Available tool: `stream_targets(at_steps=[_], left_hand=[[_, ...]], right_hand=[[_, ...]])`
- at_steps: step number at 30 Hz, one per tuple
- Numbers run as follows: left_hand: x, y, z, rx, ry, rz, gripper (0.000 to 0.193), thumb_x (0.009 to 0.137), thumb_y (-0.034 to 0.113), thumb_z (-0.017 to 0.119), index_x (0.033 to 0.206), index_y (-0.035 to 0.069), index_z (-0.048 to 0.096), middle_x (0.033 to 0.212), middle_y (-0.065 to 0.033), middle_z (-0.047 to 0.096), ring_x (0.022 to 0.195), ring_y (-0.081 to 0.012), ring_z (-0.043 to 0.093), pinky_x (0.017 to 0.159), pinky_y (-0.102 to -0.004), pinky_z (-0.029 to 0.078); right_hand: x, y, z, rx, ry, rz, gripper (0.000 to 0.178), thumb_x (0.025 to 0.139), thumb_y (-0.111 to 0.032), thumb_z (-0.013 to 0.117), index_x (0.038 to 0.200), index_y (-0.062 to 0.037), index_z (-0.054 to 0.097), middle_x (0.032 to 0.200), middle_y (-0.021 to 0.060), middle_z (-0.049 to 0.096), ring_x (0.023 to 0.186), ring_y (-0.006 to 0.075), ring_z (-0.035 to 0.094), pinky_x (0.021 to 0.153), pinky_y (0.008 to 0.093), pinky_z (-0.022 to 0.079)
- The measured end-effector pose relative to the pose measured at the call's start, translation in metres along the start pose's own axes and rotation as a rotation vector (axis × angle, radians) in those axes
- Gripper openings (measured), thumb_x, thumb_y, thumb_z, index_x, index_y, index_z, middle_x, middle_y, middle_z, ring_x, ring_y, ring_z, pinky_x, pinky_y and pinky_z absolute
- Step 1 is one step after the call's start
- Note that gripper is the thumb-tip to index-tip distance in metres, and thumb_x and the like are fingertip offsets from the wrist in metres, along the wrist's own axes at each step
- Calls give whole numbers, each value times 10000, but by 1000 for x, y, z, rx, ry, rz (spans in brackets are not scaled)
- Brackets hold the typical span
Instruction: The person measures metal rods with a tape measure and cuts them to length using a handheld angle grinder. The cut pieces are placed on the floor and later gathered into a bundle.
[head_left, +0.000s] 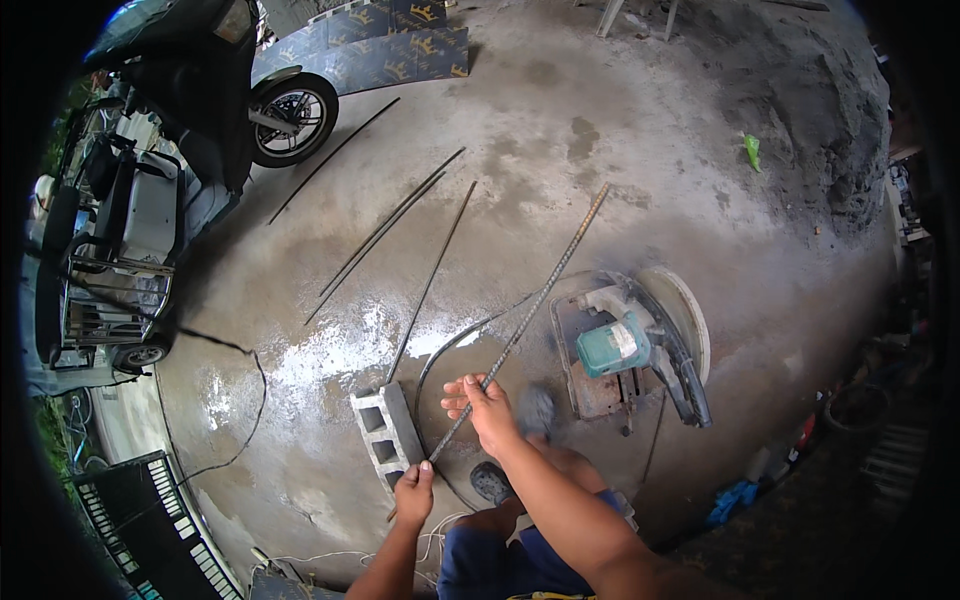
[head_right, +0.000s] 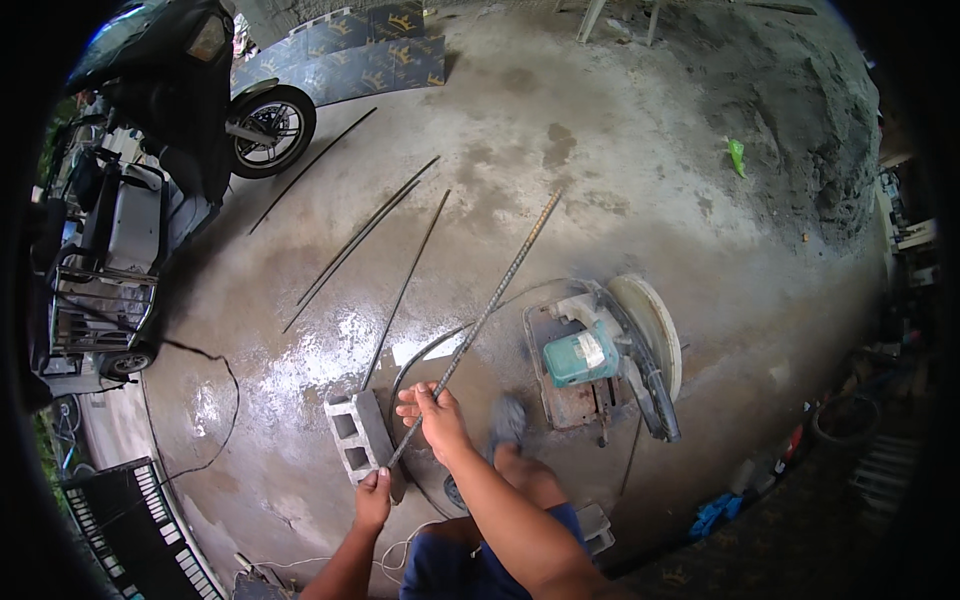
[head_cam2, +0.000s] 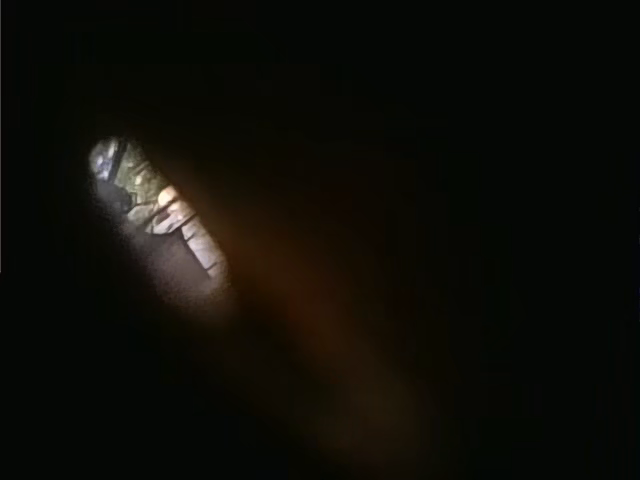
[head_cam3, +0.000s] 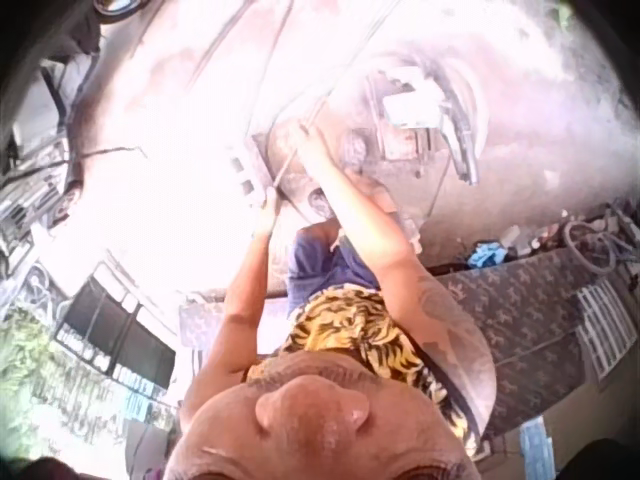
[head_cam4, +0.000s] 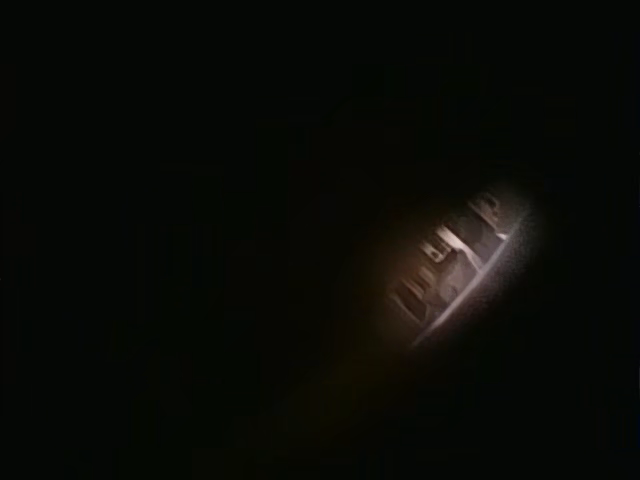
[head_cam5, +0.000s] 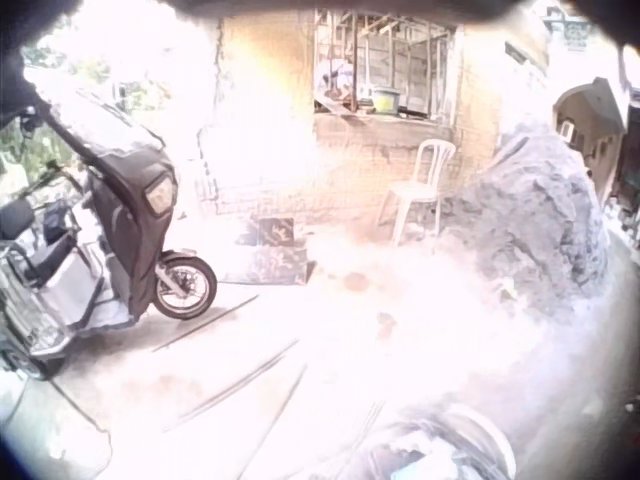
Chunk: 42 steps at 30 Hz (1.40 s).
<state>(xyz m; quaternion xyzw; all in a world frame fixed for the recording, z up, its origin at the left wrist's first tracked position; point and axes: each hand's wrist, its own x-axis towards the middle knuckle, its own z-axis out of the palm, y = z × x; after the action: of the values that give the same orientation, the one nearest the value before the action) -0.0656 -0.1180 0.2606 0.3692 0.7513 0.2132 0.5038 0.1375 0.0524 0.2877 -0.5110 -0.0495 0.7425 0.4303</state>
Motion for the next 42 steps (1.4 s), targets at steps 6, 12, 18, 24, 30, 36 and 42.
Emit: stream_targets(at_steps=[6,12,18,24,30,36,42], left_hand=[[190,76,-4,317,-214,-54,491,1018,498,618,1160,39,722,948,-151,737,885,-268,703,822,-386,542],[410,132,62,924,-270,-126,585,936,583,665,1268,102,678,1223,-149,708,1180,-350,658,995,-464,530],[606,128,168,1169,-364,-33,703,935,601,658,1323,21,580,1340,-181,634,1275,-353,601,1039,-453,519],[699,71,187,1255,-382,-37,584,950,486,696,1291,28,573,1296,-180,655,1195,-327,661,962,-426,569],[717,60,139,1090,-373,125,257,1016,120,451,1249,23,503,1160,-237,681,1001,-400,731,844,-485,616],[755,181,36,941,-317,194,290,1021,210,532,1271,68,494,1160,-253,675,1005,-458,697,862,-551,568],[801,254,-12,1075,-283,324,253,1016,185,560,1245,80,542,1059,-210,677,967,-407,709,837,-514,579]], right_hand=[[107,-44,-3,67,215,-103,186,1123,-230,485,1136,-52,538,1009,126,710,868,216,731,750,344,583],[250,-70,-9,-33,558,-354,197,1126,-219,476,1192,-41,532,985,124,692,872,204,687,832,358,573],[304,-143,12,-145,583,-398,253,1135,-227,430,1203,-5,531,1041,156,696,999,238,679,996,383,526],[353,-215,29,-191,599,-321,225,1128,-276,455,1179,-68,523,1031,116,683,972,256,679,957,446,527],[382,-203,48,36,717,-183,183,1116,-284,493,1162,-107,509,972,108,653,931,282,664,865,488,550],[426,-169,72,157,588,6,155,1095,-252,544,1180,-126,510,991,95,642,930,274,660,844,478,554],[580,-96,119,175,421,212,120,1099,-245,534,1180,-157,522,1008,23,620,899,196,625,782,398,511]])
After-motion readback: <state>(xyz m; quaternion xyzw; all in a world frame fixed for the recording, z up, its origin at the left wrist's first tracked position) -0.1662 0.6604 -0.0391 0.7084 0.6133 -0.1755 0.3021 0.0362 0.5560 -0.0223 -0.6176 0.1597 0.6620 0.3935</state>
